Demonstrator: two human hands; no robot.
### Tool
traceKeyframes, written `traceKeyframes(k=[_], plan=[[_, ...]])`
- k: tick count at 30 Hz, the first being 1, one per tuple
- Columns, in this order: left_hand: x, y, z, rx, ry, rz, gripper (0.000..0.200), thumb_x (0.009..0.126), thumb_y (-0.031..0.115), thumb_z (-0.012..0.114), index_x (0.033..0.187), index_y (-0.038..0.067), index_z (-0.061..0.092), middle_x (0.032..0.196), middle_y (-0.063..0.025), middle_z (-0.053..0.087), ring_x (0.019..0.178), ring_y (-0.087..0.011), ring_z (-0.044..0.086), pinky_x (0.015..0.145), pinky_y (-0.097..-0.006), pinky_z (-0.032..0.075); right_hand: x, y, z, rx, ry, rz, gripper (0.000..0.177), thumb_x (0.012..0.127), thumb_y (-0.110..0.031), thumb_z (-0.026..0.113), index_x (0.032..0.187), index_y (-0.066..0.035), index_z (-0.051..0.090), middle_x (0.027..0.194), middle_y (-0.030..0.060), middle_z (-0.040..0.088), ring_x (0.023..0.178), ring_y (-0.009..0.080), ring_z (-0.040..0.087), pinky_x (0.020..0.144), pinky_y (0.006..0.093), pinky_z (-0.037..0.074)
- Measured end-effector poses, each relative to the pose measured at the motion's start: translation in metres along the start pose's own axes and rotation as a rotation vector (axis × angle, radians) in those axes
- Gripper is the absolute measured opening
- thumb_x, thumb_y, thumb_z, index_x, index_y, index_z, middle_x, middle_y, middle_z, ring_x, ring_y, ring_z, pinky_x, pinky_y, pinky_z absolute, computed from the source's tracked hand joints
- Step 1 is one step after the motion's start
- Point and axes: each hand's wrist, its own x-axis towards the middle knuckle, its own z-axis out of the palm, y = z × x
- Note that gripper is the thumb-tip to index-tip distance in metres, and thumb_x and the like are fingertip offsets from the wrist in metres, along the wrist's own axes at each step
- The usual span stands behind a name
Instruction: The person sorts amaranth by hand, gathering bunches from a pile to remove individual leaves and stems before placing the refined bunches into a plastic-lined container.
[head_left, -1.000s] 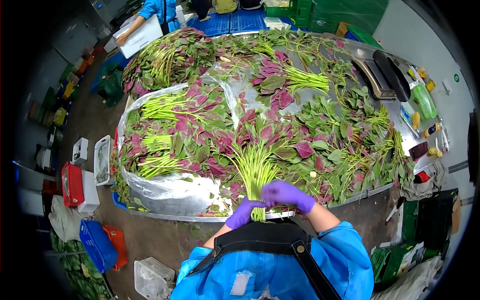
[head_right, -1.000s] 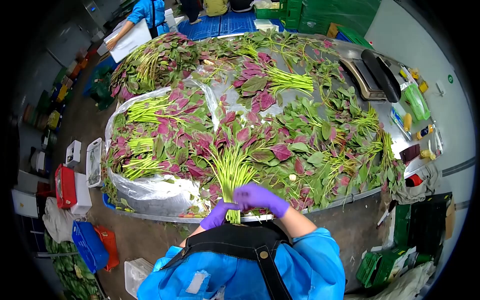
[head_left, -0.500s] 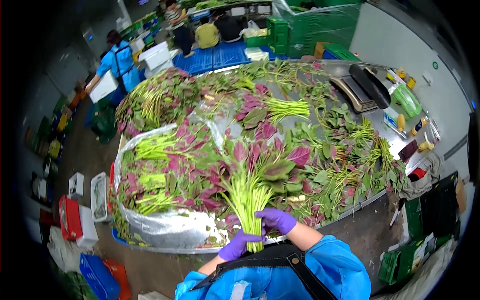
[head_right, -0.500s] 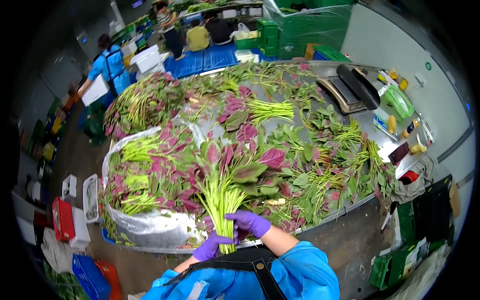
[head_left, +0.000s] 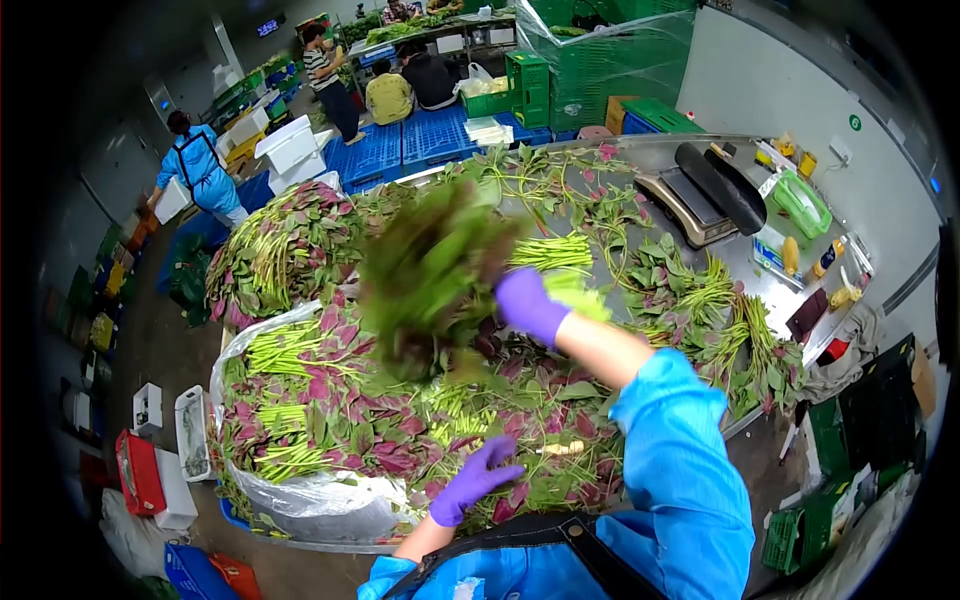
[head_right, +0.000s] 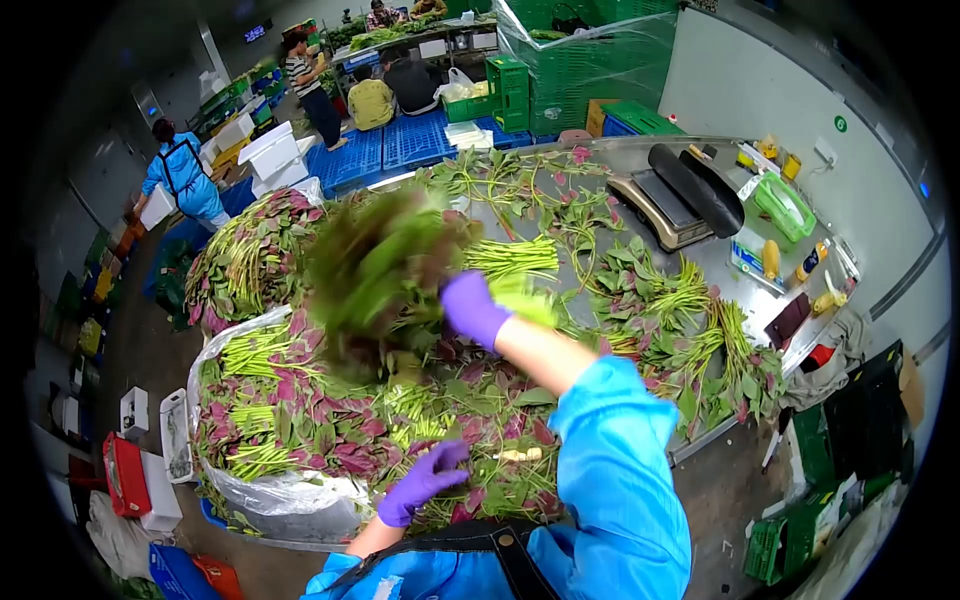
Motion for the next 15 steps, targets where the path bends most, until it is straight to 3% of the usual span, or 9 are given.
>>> traceKeyframes(k=[1,4,5,6,8,9,11,13,15], plan=[[-0.002,0.001,0.001,-0.084,-0.07,-0.124,0.061,0.078,0.015,0.067,0.128,-0.001,0.035,0.126,-0.0144,0.045,0.118,-0.0224,0.043,0.097,-0.0319,0.036,0.017,0.021,-0.009,0.047,0.085,0.106,0.031,0.067,-0.013,0.058,0.096,-0.005,0.055,0.06,0.0102,0.056,0.059,0.0304,0.057,0.053,0.0397,0.043],[0.003,-0.026,0.011,-0.215,-0.081,-0.108,0.056,0.079,0.01,0.063,0.127,-0.002,0.037,0.123,-0.0123,0.049,0.114,-0.0198,0.047,0.097,-0.0304,0.037,0.043,0.043,-0.033,-0.065,0.313,0.05,0.036,0.063,-0.009,0.059,0.099,-0.007,0.055,0.066,0.0097,0.059,0.062,0.0278,0.058,0.054,0.0381,0.044],[0.006,-0.028,0.016,-0.251,0.002,-0.158,0.052,0.08,0.007,0.061,0.127,-0.001,0.038,0.122,-0.0124,0.049,0.112,-0.0189,0.048,0.095,-0.0294,0.038,0.047,0.049,-0.04,-0.062,0.312,0.047,0.036,0.063,-0.009,0.059,0.099,-0.007,0.055,0.066,0.0097,0.059,0.062,0.0278,0.058,0.054,0.0381,0.044],[0.01,-0.031,0.019,-0.281,0.081,-0.214,0.05,0.081,0.005,0.06,0.126,0.0,0.038,0.12,-0.0125,0.05,0.111,-0.0181,0.048,0.094,-0.0283,0.04,0.05,0.055,-0.049,-0.003,0.373,0.04,0.038,0.063,-0.009,0.06,0.1,-0.008,0.055,0.068,0.0099,0.059,0.063,0.0281,0.058,0.055,0.0381,0.044],[0.022,-0.037,0.021,-0.33,0.049,-0.228,0.045,0.083,0.003,0.057,0.124,0.001,0.04,0.119,-0.0113,0.051,0.109,-0.017,0.049,0.094,-0.027,0.04,0.058,0.071,-0.055,0.099,0.472,0.038,0.043,0.063,-0.008,0.06,0.106,-0.009,0.055,0.071,0.0105,0.059,0.065,0.0286,0.058,0.056,0.0386,0.044],[0.03,-0.035,0.023,-0.328,0.031,-0.223,0.044,0.083,0.002,0.056,0.124,0.002,0.04,0.119,-0.0107,0.052,0.109,-0.0168,0.05,0.094,-0.0267,0.04,0.062,0.077,-0.053,0.108,0.569,0.003,0.036,0.064,-0.008,0.057,0.1,-0.005,0.054,0.066,0.0106,0.058,0.061,0.0278,0.058,0.053,0.0382,0.044],[0.043,-0.026,0.024,-0.297,0.04,-0.231,0.043,0.083,0.002,0.056,0.123,0.002,0.041,0.118,-0.0105,0.052,0.108,-0.0164,0.05,0.094,-0.0264,0.04,0.066,0.086,-0.035,0.115,0.618,-0.018,0.038,0.064,-0.007,0.056,0.102,-0.005,0.054,0.067,0.0102,0.058,0.062,0.0275,0.058,0.053,0.0383,0.044],[0.057,-0.022,0.022,-0.265,0.056,-0.232,0.042,0.084,0.002,0.056,0.123,0.002,0.041,0.118,-0.0103,0.053,0.108,-0.0161,0.05,0.094,-0.026,0.04,0.062,0.09,-0.001,0.18,0.435,0.01,0.054,0.064,-0.006,0.058,0.117,-0.012,0.049,0.066,0.0095,0.056,0.064,0.0262,0.058,0.055,0.0375,0.044],[0.067,-0.025,0.018,-0.222,0.098,-0.213,0.042,0.084,0.002,0.056,0.123,0.002,0.041,0.116,-0.0101,0.054,0.107,-0.0154,0.05,0.093,-0.026,0.04,0.05,0.101,0.054,0.198,0.395,-0.04,0.044,0.065,-0.008,0.058,0.109,-0.009,0.053,0.067,0.0104,0.057,0.063,0.0262,0.058,0.054,0.0376,0.044]])
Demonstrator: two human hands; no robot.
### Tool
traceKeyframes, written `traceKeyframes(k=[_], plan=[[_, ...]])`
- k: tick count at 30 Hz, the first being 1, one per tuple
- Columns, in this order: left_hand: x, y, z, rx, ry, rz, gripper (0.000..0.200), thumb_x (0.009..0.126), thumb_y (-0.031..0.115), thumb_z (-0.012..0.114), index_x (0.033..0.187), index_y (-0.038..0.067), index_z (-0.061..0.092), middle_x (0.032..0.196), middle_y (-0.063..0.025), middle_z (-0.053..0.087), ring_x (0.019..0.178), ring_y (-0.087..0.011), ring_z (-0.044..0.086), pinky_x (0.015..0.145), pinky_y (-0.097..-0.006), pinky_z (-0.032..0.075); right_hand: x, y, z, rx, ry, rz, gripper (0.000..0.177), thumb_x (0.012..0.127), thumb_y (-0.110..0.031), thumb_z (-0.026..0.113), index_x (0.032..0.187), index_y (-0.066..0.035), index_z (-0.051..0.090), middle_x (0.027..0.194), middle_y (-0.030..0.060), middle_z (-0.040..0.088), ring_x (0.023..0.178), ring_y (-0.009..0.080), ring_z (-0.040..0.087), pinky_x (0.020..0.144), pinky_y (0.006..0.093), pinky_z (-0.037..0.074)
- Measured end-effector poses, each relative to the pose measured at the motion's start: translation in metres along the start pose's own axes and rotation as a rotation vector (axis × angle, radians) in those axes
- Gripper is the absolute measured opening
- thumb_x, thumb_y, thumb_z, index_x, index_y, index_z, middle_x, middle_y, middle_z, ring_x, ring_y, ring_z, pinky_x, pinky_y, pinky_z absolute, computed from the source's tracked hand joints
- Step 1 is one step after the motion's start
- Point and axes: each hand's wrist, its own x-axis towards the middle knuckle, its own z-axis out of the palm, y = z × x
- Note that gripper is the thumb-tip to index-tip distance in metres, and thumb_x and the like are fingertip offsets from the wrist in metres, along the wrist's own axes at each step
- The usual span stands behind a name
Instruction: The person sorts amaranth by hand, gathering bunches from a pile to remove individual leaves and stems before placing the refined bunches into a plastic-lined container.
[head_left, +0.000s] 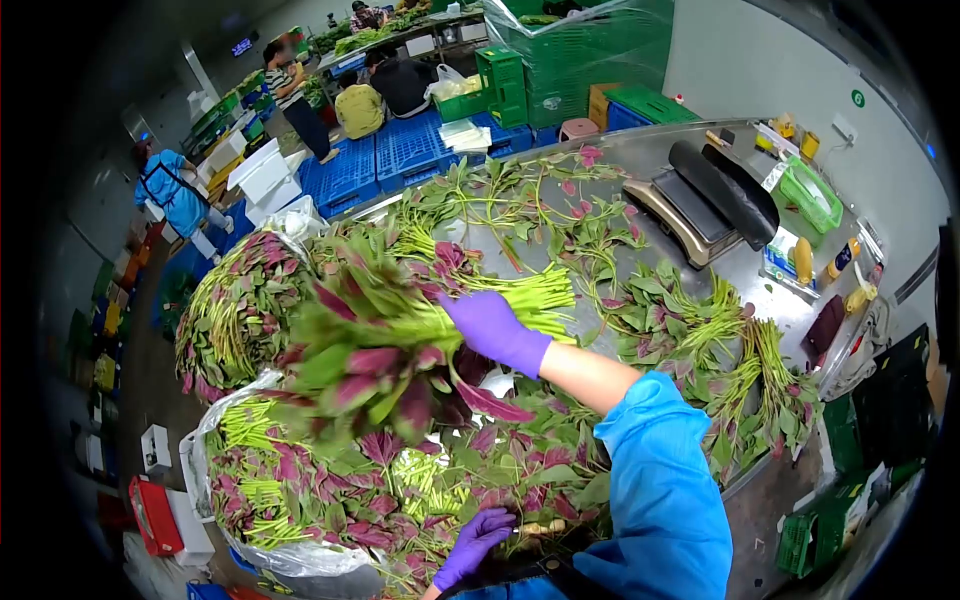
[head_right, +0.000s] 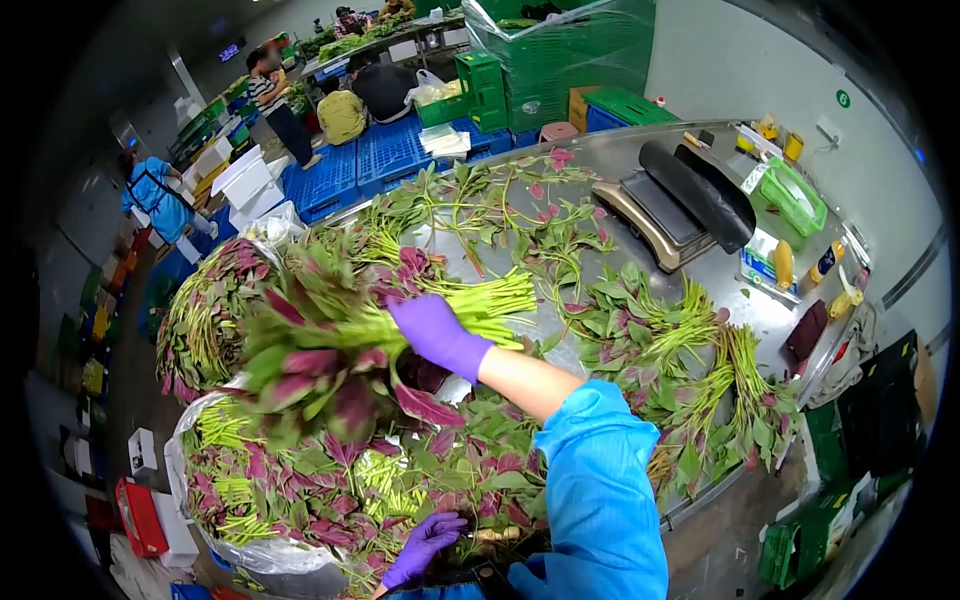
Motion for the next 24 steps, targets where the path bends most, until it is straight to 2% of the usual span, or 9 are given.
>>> traceKeyframes(k=[2,4,6,9,13,14,19,22,24], plan=[[0.006,0.005,0.0,-0.009,0.019,-0.011,0.041,0.084,0.002,0.055,0.122,0.001,0.041,0.115,-0.0101,0.055,0.107,-0.0154,0.051,0.093,-0.0261,0.04,-0.045,0.037,0.058,0.24,-0.139,0.112,0.03,0.07,-0.01,0.054,0.1,-0.006,0.055,0.07,0.0119,0.059,0.063,0.0271,0.059,0.055,0.0387,0.045],[0.011,0.005,-0.001,-0.005,0.028,-0.046,0.041,0.084,0.002,0.055,0.122,0.001,0.041,0.115,-0.0102,0.055,0.107,-0.0155,0.051,0.093,-0.0261,0.04,-0.101,0.085,0.116,-0.067,-0.419,0.055,0.018,0.076,-0.012,0.05,0.092,-0.005,0.056,0.072,0.0124,0.06,0.064,0.0282,0.059,0.057,0.0396,0.046],[0.014,0.005,-0.002,0.007,0.044,-0.061,0.041,0.084,0.003,0.056,0.122,0.001,0.042,0.116,-0.0103,0.054,0.107,-0.0156,0.051,0.094,-0.0261,0.04,-0.124,0.097,0.117,-0.017,-0.46,0.136,0.024,0.08,-0.012,0.046,0.1,-0.005,0.057,0.071,0.0141,0.06,0.065,0.0282,0.06,0.058,0.0388,0.046],[0.023,0.003,-0.003,0.046,0.037,-0.099,0.04,0.084,0.005,0.056,0.121,0.0,0.042,0.116,-0.01,0.054,0.108,-0.0161,0.051,0.094,-0.0268,0.039,-0.116,0.109,0.129,-0.02,-0.3,0.186,0.022,0.084,-0.016,0.045,0.097,-0.005,0.058,0.075,0.0146,0.061,0.067,0.0284,0.061,0.059,0.0395,0.047],[0.035,-0.002,-0.007,0.032,0.044,-0.152,0.039,0.086,0.005,0.053,0.123,0.001,0.041,0.118,-0.0093,0.054,0.112,-0.016,0.048,0.096,-0.027,0.037,-0.081,0.141,0.153,-0.03,-0.371,0.256,0.023,0.083,-0.017,0.048,0.102,-0.009,0.059,0.078,0.0125,0.062,0.07,0.0287,0.061,0.063,0.0391,0.047],[0.034,-0.003,-0.006,-0.018,0.076,-0.047,0.039,0.086,0.008,0.053,0.124,0.005,0.042,0.114,-0.0079,0.055,0.1,-0.0138,0.052,0.082,-0.0259,0.044,-0.075,0.15,0.162,-0.08,-0.337,0.255,0.024,0.082,-0.017,0.049,0.103,-0.01,0.059,0.078,0.0122,0.062,0.071,0.0286,0.061,0.063,0.0391,0.047],[0.046,-0.008,-0.011,-0.044,0.101,-0.051,0.037,0.086,0.007,0.052,0.122,0.004,0.043,0.113,-0.0072,0.055,0.1,-0.0138,0.052,0.083,-0.0256,0.043,-0.048,0.172,0.168,-0.183,-0.229,0.308,0.024,0.079,-0.012,0.049,0.1,-0.012,0.059,0.075,0.0101,0.062,0.07,0.0269,0.061,0.059,0.0394,0.047],[0.044,-0.006,-0.011,-0.023,0.094,-0.039,0.037,0.086,0.008,0.052,0.122,0.004,0.043,0.114,-0.0069,0.054,0.1,-0.0144,0.052,0.084,-0.0262,0.042,-0.06,0.147,0.127,-0.214,-0.148,0.151,0.046,0.077,-0.01,0.049,0.123,-0.007,0.045,0.072,0.0097,0.057,0.065,0.0261,0.056,0.06,0.0383,0.042],[0.051,-0.011,-0.012,0.006,0.088,0.003,0.035,0.087,0.01,0.052,0.121,0.004,0.045,0.112,-0.0062,0.056,0.1,-0.0139,0.052,0.085,-0.0257,0.042,-0.082,0.134,0.112,-0.201,-0.335,0.151,0.058,0.073,-0.01,0.055,0.128,-0.005,0.038,0.077,0.011,0.057,0.069,0.0258,0.055,0.062,0.0381,0.041]])
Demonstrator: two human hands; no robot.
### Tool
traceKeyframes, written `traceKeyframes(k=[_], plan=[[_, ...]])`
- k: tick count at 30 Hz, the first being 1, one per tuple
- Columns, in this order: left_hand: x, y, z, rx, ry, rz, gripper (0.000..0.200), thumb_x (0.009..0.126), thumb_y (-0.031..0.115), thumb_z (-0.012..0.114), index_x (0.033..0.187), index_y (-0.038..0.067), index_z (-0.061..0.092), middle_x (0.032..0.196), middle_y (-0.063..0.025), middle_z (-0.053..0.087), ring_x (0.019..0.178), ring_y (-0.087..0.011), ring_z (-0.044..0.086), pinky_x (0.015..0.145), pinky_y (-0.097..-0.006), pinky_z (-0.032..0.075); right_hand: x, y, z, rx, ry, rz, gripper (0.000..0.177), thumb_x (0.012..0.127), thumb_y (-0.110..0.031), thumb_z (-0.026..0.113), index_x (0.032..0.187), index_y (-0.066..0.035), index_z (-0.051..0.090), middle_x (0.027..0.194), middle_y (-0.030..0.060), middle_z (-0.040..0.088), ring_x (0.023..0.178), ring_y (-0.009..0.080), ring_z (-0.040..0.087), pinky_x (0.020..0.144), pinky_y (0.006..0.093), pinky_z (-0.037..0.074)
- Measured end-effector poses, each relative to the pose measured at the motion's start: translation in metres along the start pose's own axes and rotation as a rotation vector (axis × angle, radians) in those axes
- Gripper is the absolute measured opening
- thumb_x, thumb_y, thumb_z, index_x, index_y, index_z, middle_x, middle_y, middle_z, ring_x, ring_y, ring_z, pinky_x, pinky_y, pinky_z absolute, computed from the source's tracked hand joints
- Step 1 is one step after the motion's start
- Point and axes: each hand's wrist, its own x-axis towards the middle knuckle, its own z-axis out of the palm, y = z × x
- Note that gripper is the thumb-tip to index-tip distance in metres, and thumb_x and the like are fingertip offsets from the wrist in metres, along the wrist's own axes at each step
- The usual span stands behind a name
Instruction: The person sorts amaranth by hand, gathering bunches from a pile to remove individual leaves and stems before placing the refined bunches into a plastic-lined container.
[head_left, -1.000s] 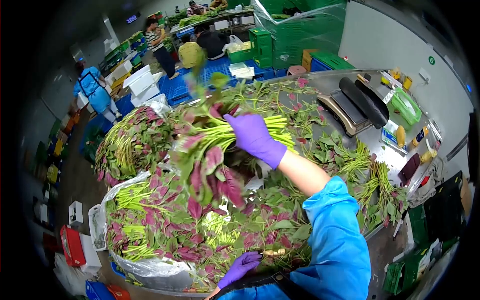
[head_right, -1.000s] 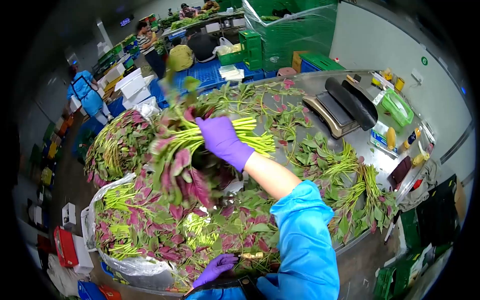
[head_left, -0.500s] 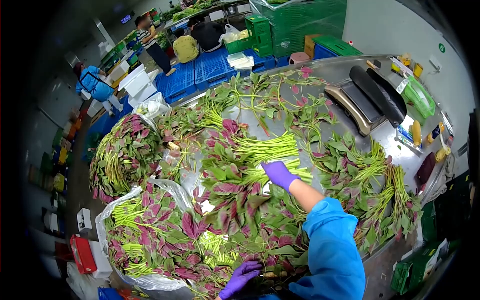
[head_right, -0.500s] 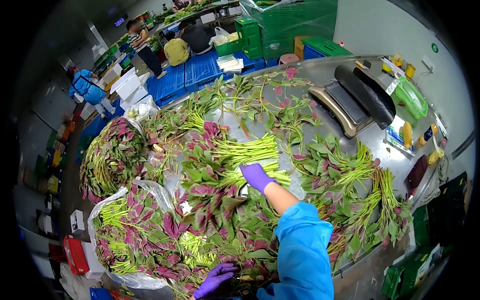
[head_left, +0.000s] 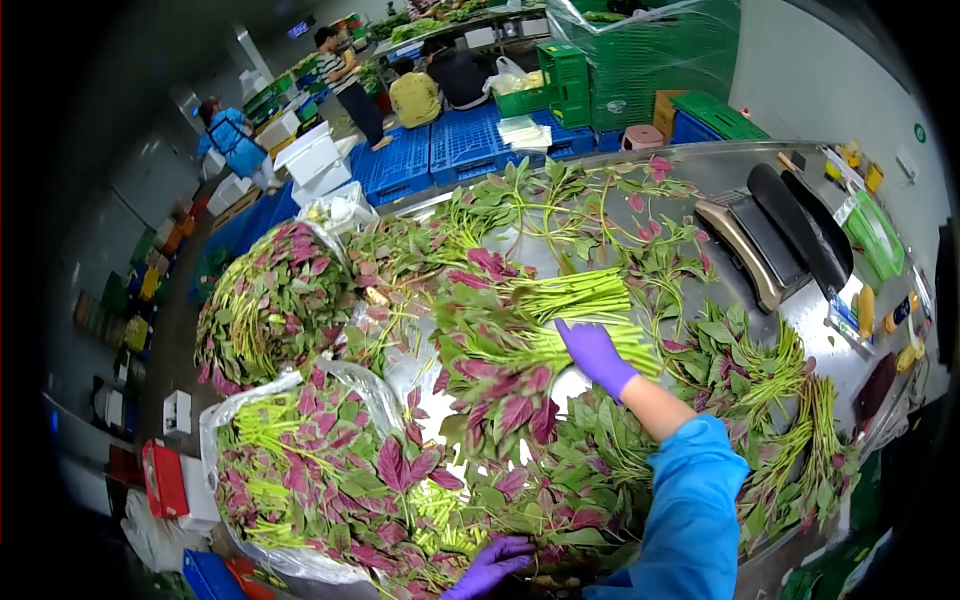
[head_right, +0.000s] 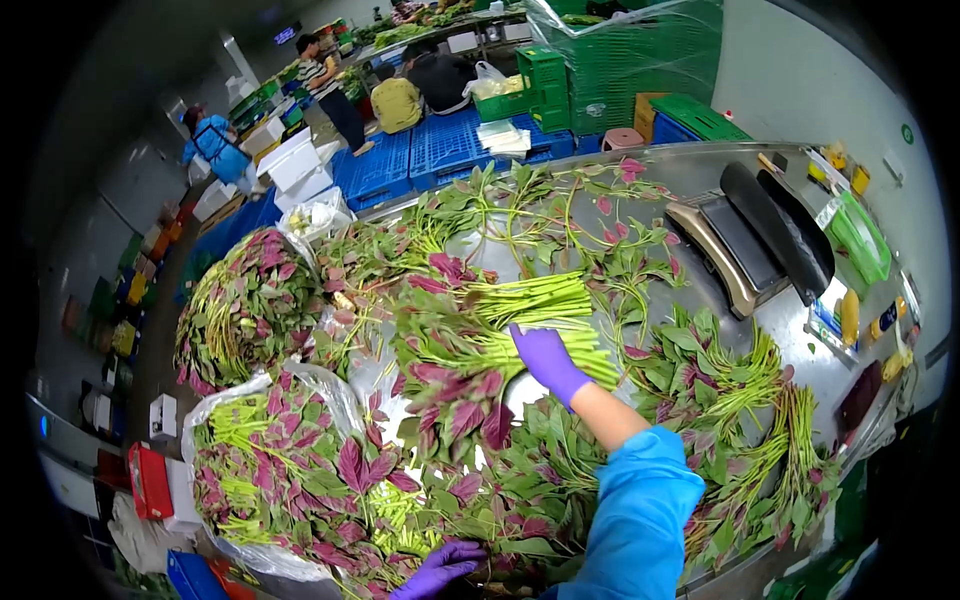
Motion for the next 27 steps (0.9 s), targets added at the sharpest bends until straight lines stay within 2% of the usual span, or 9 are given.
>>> traceKeyframes(k=[2,5,7,9,11,14,17,22,27], plan=[[0.004,-0.004,0.002,0.01,-0.084,-0.082,0.041,0.084,0.009,0.058,0.121,0.001,0.042,0.118,-0.0089,0.053,0.11,-0.0171,0.05,0.096,-0.0281,0.038,-0.03,0.005,0.001,0.121,-0.034,-0.014,0.061,0.07,-0.01,0.059,0.127,-0.006,0.039,0.078,0.0115,0.057,0.072,0.027,0.056,0.064,0.0394,0.042],[0.003,0.008,0.016,0.013,-0.145,-0.077,0.04,0.085,0.006,0.055,0.122,0.001,0.042,0.12,-0.0101,0.052,0.112,-0.0163,0.047,0.095,-0.0279,0.039,-0.039,0.026,0.007,0.141,-0.055,-0.059,0.068,0.065,-0.014,0.066,0.127,-0.007,0.04,0.082,0.0133,0.057,0.077,0.0299,0.056,0.069,0.0413,0.043],[-0.003,0.015,0.021,-0.026,-0.122,-0.053,0.042,0.084,0.007,0.058,0.122,0.002,0.042,0.119,-0.011,0.052,0.11,-0.0162,0.048,0.093,-0.0286,0.041,-0.036,0.036,0.002,0.24,-0.029,-0.086,0.087,0.049,-0.026,0.078,0.126,-0.007,0.041,0.102,0.0193,0.056,0.095,0.0358,0.053,0.085,0.0437,0.041],[-0.008,0.007,0.019,-0.026,-0.102,0.058,0.041,0.082,0.009,0.061,0.119,0.002,0.045,0.113,-0.0102,0.055,0.104,-0.016,0.052,0.089,-0.0285,0.043,-0.018,0.032,-0.031,0.164,-0.379,-0.066,0.09,0.046,-0.03,0.079,0.125,-0.006,0.043,0.114,0.0204,0.051,0.105,0.0361,0.049,0.091,0.0419,0.039],[-0.015,0.0,0.014,-0.011,-0.082,0.154,0.04,0.08,0.011,0.063,0.116,0.002,0.047,0.107,-0.0096,0.057,0.099,-0.0158,0.054,0.086,-0.0284,0.045,-0.012,0.006,-0.065,0.23,-0.202,-0.067,0.083,0.052,-0.028,0.077,0.125,-0.007,0.043,0.109,0.018,0.054,0.102,0.0341,0.05,0.088,0.0425,0.04],[-0.038,-0.001,0.005,-0.036,-0.052,0.241,0.037,0.081,0.009,0.062,0.114,0.002,0.047,0.104,-0.0087,0.057,0.099,-0.0152,0.054,0.085,-0.0278,0.045,-0.01,-0.06,-0.109,0.429,-0.095,-0.122,0.071,0.061,-0.021,0.072,0.124,-0.007,0.044,0.108,0.0171,0.055,0.1,0.0335,0.052,0.088,0.0406,0.041],[-0.064,0.003,-0.017,-0.097,-0.009,0.313,0.036,0.082,0.005,0.059,0.116,0.002,0.046,0.103,-0.0076,0.057,0.097,-0.0148,0.054,0.085,-0.0268,0.045,-0.01,-0.149,-0.161,0.637,-0.212,-0.233,0.056,0.068,-0.016,0.069,0.12,-0.005,0.05,0.112,0.0174,0.055,0.101,0.0305,0.055,0.086,0.036,0.043],[-0.097,-0.025,-0.086,-0.174,0.105,0.444,0.034,0.084,0.009,0.059,0.116,0.003,0.048,0.108,-0.0082,0.056,0.099,-0.0133,0.054,0.086,-0.0263,0.044,0.004,-0.289,-0.173,0.688,-0.449,-0.428,0.052,0.072,-0.022,0.067,0.119,-0.007,0.052,0.107,0.016,0.059,0.099,0.0294,0.057,0.085,0.0354,0.045],[-0.143,-0.039,-0.159,-0.255,0.2,0.459,0.032,0.083,0.008,0.06,0.113,0.004,0.05,0.105,-0.0071,0.057,0.097,-0.0132,0.055,0.086,-0.0262,0.044,0.034,-0.414,-0.127,0.618,-0.384,-0.577,0.054,0.071,-0.024,0.066,0.12,-0.008,0.05,0.11,0.0171,0.056,0.101,0.0327,0.053,0.089,0.0381,0.042]])
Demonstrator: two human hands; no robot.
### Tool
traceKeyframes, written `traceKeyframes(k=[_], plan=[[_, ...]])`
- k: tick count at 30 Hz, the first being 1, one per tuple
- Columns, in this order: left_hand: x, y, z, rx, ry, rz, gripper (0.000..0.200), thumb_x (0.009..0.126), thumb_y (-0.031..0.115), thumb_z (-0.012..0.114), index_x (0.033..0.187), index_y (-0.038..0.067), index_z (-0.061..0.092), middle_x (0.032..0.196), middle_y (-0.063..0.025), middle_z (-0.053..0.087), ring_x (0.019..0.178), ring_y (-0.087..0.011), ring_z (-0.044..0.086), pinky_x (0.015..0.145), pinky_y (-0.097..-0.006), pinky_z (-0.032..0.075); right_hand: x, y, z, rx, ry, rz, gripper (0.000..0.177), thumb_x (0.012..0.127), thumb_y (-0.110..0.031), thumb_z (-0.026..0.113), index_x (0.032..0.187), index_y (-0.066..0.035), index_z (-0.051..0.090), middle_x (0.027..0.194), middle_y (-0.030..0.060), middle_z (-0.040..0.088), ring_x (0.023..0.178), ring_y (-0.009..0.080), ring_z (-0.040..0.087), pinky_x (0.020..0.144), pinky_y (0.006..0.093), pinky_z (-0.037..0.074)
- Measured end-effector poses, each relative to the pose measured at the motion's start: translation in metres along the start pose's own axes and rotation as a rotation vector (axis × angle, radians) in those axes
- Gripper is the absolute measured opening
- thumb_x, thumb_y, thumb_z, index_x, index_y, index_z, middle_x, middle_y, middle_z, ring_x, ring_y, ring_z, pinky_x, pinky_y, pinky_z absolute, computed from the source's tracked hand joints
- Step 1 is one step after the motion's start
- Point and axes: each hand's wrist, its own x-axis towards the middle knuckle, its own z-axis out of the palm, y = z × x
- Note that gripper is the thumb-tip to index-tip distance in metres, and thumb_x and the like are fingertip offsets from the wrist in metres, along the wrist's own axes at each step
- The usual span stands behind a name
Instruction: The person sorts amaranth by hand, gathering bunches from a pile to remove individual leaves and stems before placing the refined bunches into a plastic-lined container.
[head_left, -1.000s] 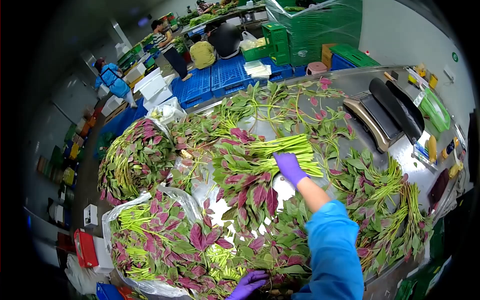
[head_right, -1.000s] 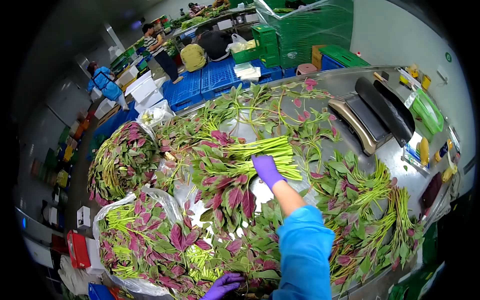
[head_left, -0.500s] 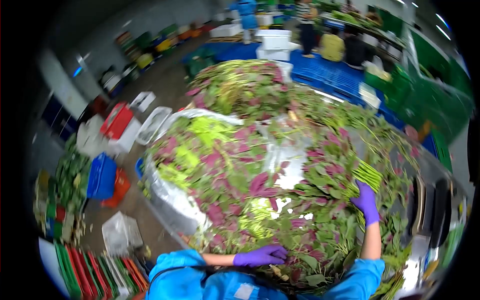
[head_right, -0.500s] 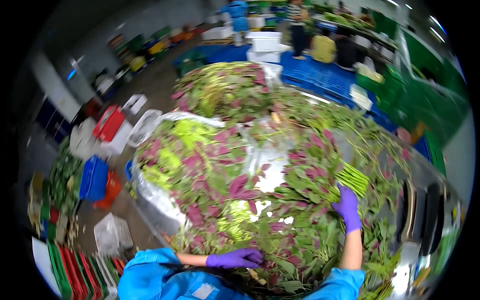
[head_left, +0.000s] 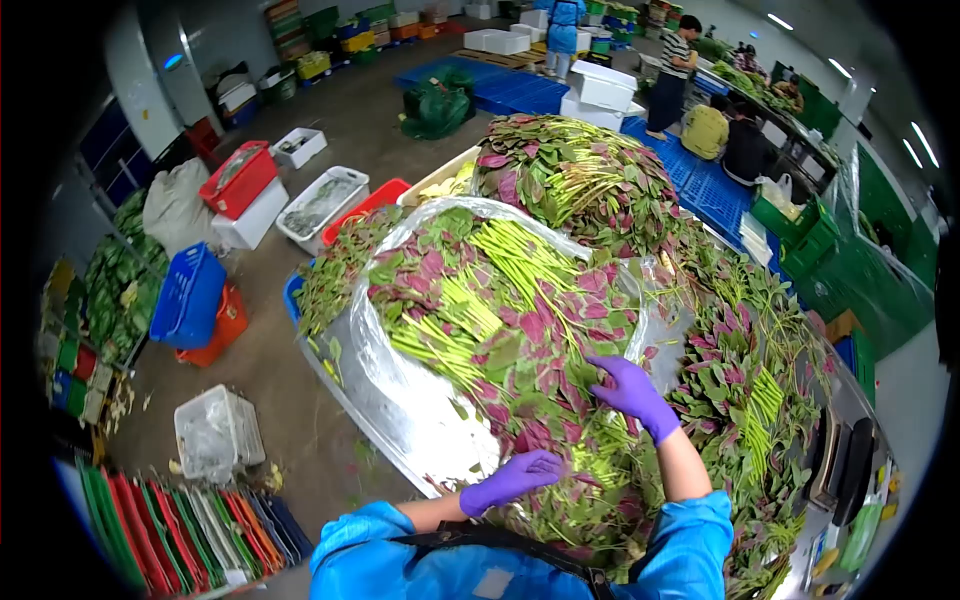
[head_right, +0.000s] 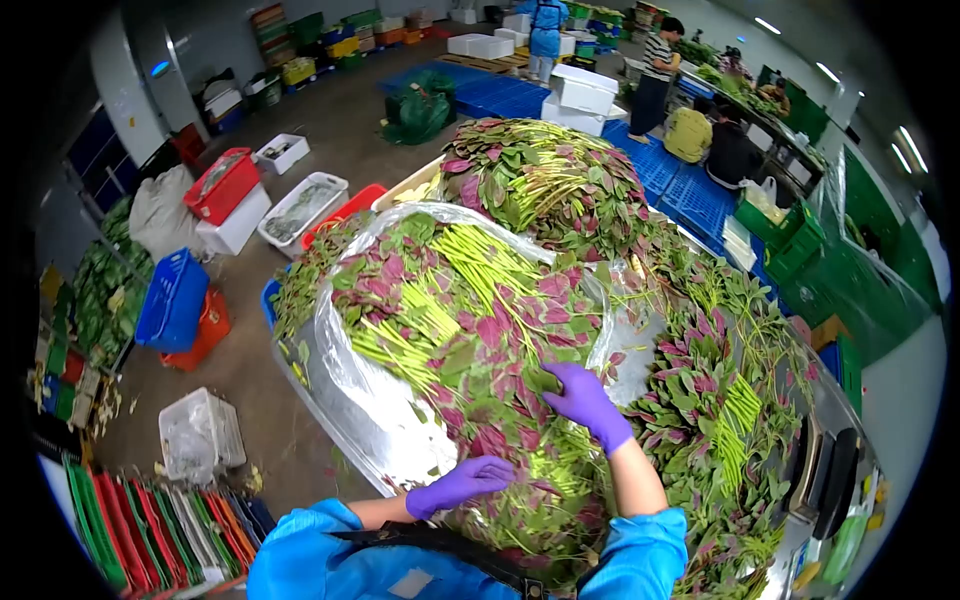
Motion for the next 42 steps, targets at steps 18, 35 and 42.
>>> traceKeyframes(k=[18,35,42], plan=[[-0.002,0.082,-0.171,-0.212,0.075,0.098,0.032,0.084,0.005,0.058,0.113,0.0,0.048,0.106,-0.0092,0.057,0.099,-0.0158,0.055,0.087,-0.0275,0.044,0.25,0.002,0.092,-0.378,0.129,0.49,0.1,0.056,-0.028,0.073,0.137,-0.005,0.019,0.13,0.0207,0.036,0.119,0.0348,0.037,0.101,0.0514,0.023],[0.195,0.14,-0.195,-0.683,0.427,0.289,0.057,0.082,0.013,0.054,0.131,0.0,0.026,0.133,-0.015,0.037,0.12,-0.0213,0.037,0.101,-0.0338,0.029,0.265,0.03,0.085,-0.357,0.153,0.436,0.077,0.057,-0.017,0.07,0.126,-0.004,0.039,0.107,0.0258,0.049,0.096,0.0384,0.052,0.085,0.0394,0.044],[0.223,0.127,-0.19,-0.654,0.401,0.385,0.071,0.076,0.018,0.062,0.132,-0.004,0.024,0.135,-0.0158,0.032,0.126,-0.0249,0.029,0.105,-0.0317,0.021,0.231,0.042,0.028,0.259,0.125,0.362,0.064,0.053,-0.008,0.066,0.114,0.0,0.051,0.1,0.0128,0.062,0.09,0.0192,0.059,0.081,0.0293,0.046]])
